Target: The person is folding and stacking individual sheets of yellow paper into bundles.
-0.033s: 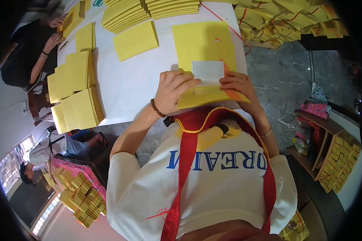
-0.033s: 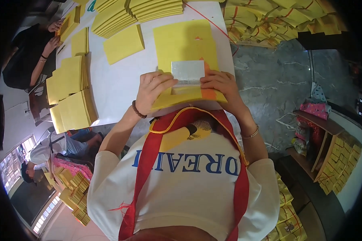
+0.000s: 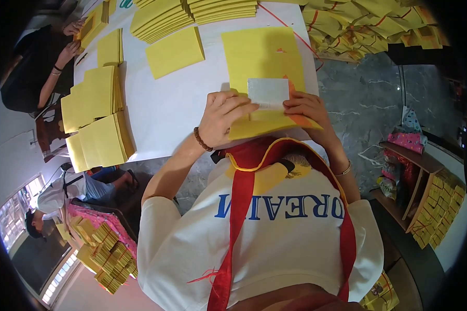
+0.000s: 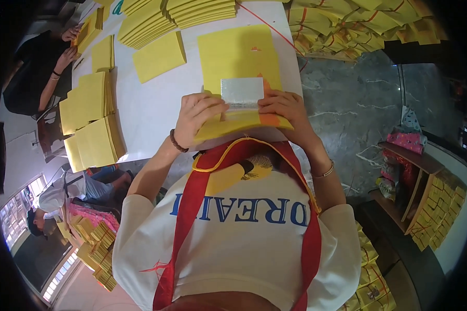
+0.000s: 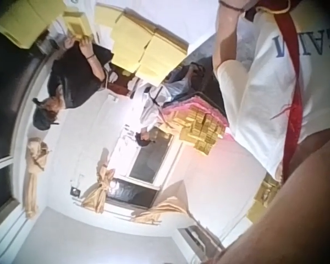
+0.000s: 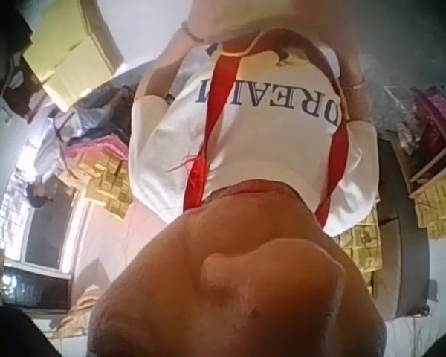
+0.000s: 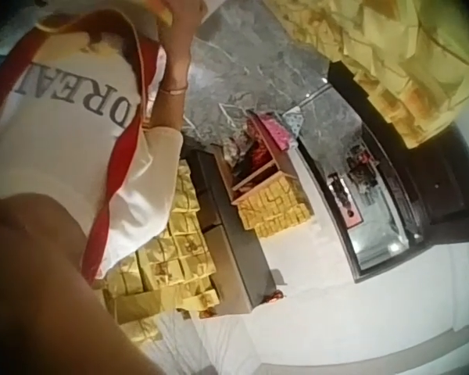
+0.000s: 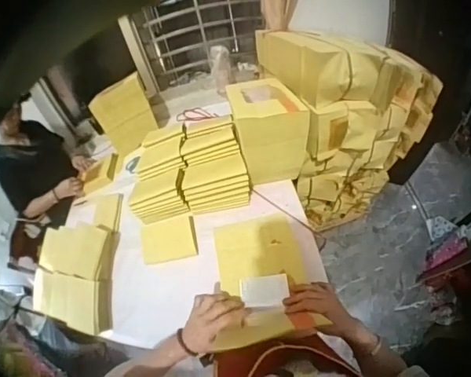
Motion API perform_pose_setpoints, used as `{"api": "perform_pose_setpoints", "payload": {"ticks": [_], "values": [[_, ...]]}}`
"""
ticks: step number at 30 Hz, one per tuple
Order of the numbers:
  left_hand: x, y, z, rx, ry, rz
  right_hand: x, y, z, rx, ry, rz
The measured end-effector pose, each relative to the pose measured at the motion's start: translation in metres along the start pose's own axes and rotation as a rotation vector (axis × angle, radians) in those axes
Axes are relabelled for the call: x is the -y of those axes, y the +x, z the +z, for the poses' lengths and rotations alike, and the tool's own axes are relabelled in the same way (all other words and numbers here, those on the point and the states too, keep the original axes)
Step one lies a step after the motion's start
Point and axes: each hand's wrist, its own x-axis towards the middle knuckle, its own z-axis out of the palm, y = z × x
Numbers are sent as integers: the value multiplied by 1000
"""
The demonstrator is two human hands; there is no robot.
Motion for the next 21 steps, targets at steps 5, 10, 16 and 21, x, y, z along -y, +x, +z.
{"api": "perform_pose_setpoints", "payload": {"ticks": [5,10,16,21], "values": [[3,8,0,54,-193,-280,5,4,-1,-13,17,75],[12,14,18,-12,-398,-662,22,20,12,-416,568,510],[12,30,16,-30,-321,-778,18,27,7,-275,391,465],[13,38,14,-9,-205,-729,1,28,18,-331,423,503]]}}
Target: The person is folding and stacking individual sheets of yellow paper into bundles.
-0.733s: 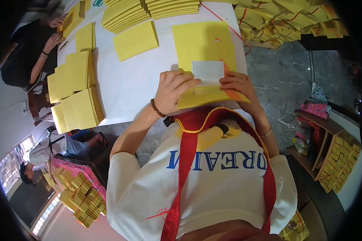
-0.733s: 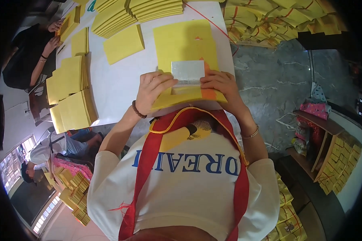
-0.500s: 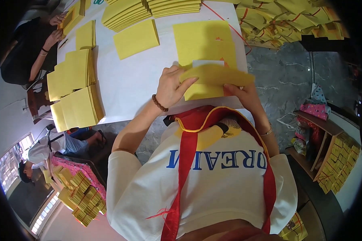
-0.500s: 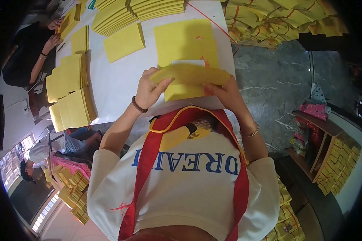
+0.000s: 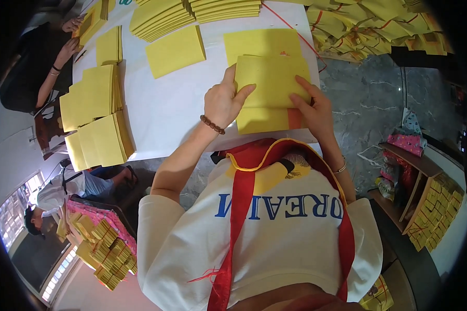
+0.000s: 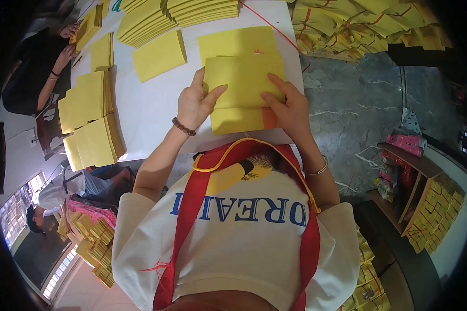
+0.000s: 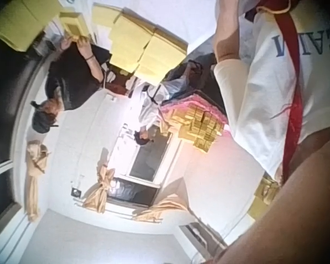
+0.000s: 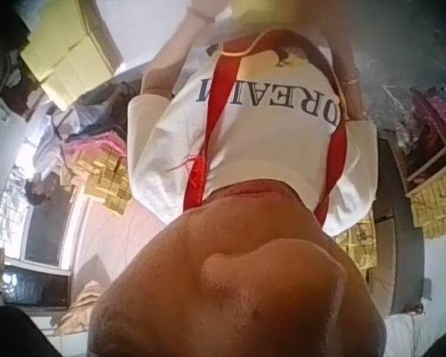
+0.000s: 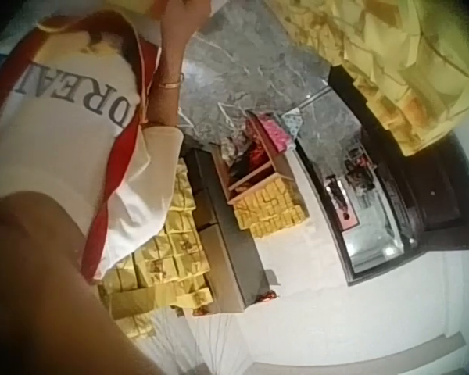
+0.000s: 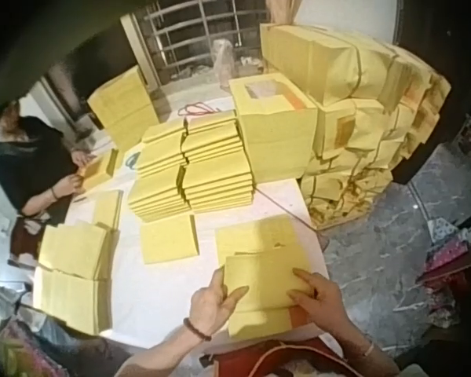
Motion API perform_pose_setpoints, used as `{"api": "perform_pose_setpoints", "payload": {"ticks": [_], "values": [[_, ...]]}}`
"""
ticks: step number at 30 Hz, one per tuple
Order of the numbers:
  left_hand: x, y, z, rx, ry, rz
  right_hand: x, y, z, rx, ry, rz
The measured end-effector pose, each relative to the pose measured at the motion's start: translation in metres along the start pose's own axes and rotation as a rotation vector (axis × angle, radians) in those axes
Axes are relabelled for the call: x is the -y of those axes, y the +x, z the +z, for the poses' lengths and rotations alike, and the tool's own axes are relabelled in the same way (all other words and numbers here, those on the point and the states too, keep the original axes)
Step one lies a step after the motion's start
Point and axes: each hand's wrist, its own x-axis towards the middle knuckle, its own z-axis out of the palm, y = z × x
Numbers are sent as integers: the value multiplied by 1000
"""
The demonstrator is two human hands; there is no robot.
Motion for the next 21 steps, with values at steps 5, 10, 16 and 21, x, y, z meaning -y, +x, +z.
{"api": "perform_pose_setpoints", "payload": {"ticks": [5,10,16,21], "values": [[2,1,3,-50,1,-15,2,4,6,-51,-25,4],[3,4,1,-42,8,-26,-1,4,9,-73,6,52],[-6,7,-10,3,-251,-171,-1,7,8,-80,-28,60],[-28,7,-9,-173,439,521,0,7,8,-78,-97,41]]}}
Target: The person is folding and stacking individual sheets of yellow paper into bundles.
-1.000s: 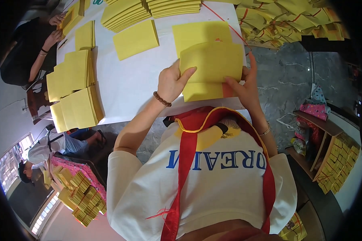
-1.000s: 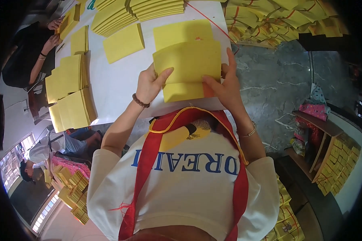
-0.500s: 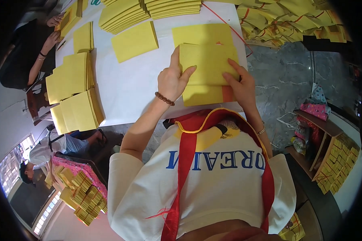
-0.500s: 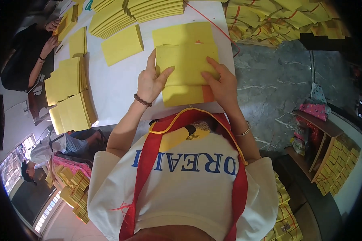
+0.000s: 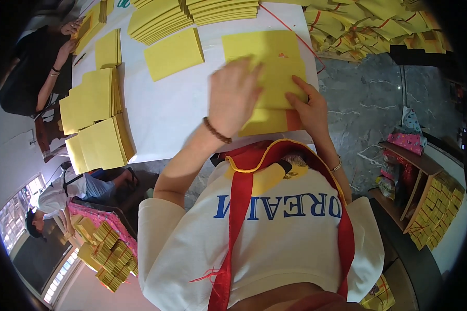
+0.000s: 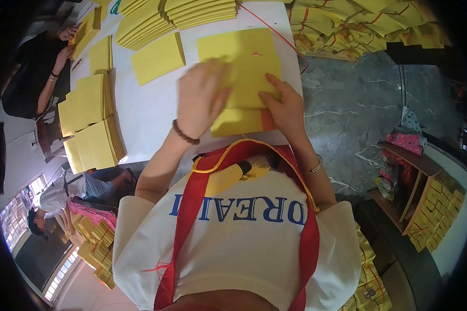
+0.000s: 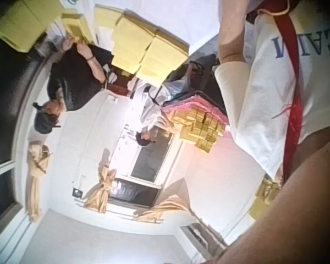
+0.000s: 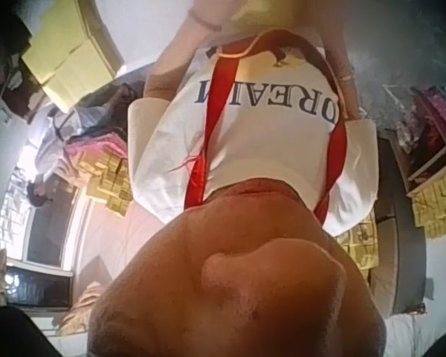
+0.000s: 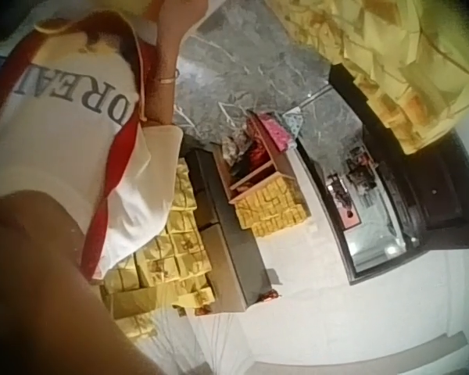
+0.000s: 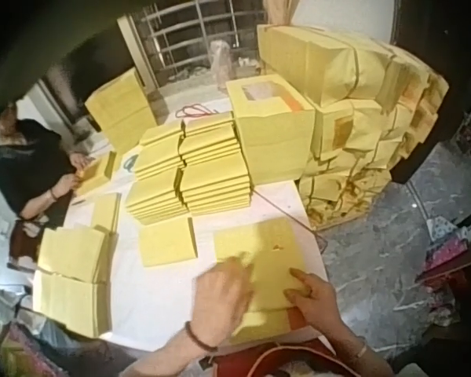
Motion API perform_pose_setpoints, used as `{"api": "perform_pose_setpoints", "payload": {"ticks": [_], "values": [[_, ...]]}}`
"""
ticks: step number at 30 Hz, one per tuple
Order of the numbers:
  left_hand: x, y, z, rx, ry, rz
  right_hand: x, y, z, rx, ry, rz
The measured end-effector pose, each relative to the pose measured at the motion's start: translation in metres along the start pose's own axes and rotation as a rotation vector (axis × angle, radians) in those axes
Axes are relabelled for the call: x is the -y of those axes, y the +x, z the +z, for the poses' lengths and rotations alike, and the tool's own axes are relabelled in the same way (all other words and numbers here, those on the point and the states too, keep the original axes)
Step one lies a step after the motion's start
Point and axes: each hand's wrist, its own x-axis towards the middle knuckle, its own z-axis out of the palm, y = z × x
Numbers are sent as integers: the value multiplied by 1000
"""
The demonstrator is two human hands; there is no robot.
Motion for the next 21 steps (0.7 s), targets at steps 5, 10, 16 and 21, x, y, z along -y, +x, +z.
{"api": "perform_pose_setpoints", "payload": {"ticks": [5,10,16,21], "values": [[-15,0,30,176,-27,132,-3,-4,1,-14,3,-47],[-10,-10,38,209,-22,94,0,-8,2,52,43,40],[-3,-3,44,208,-34,77,25,0,9,-182,-707,-545],[2,-1,52,253,-5,155,22,11,21,201,-624,-635]]}}
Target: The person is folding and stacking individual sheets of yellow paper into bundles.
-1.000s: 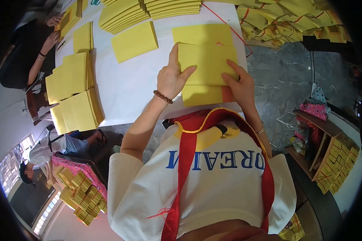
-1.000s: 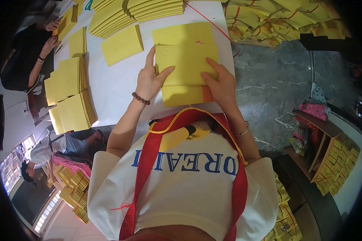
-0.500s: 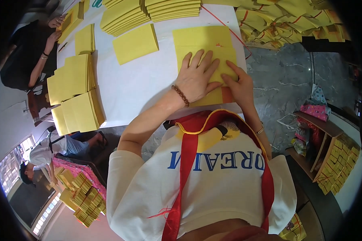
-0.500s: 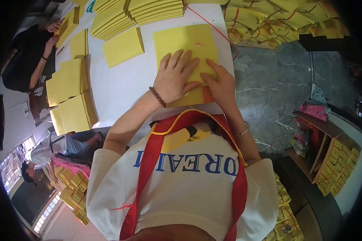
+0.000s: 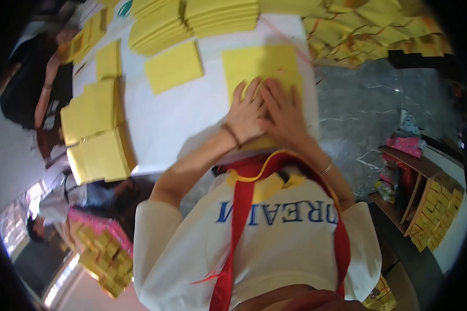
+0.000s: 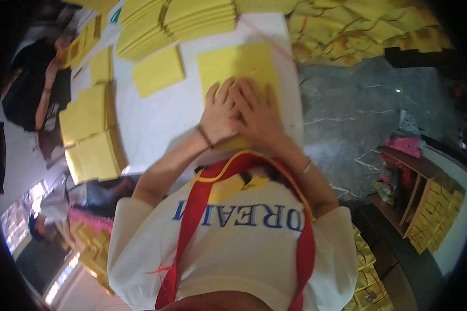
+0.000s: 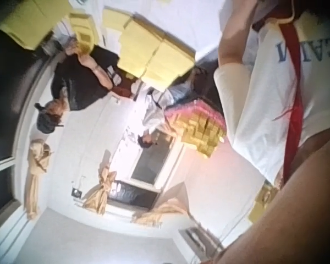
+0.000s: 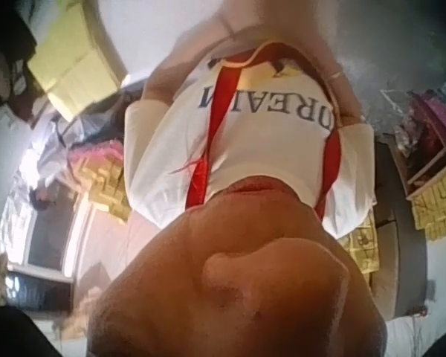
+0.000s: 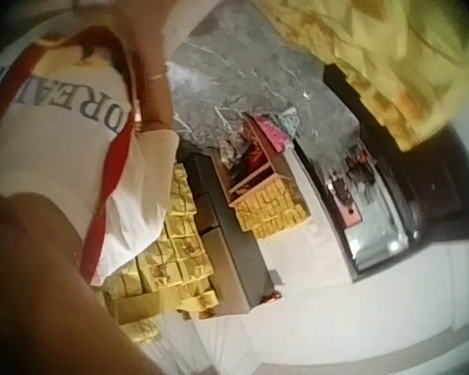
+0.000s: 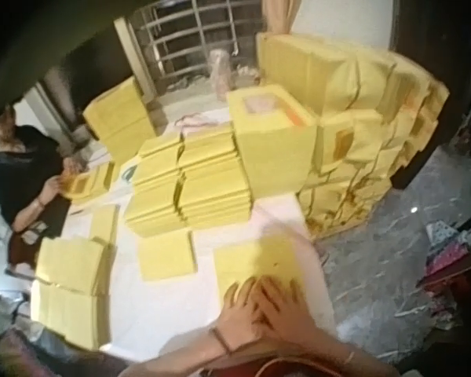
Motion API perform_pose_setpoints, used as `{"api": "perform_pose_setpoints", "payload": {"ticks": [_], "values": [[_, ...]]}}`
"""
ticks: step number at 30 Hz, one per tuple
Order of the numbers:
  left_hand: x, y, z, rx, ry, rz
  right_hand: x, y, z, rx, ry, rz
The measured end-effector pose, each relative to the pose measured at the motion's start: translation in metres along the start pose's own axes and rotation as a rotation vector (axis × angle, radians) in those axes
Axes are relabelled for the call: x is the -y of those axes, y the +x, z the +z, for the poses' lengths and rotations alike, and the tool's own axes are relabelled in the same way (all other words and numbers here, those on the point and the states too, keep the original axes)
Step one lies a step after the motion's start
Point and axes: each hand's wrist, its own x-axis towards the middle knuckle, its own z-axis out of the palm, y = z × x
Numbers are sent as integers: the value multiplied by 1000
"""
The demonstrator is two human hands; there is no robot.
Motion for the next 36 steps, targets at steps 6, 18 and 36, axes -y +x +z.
{"api": "perform_pose_setpoints", "payload": {"ticks": [6,18,36], "values": [[17,-6,-12,-96,-633,-148,9,25,-17,367,253,331],[26,-11,-20,-25,-144,81,4,-7,28,42,-166,83],[15,-10,-26,55,-99,214,5,-7,19,8,-212,81]]}}
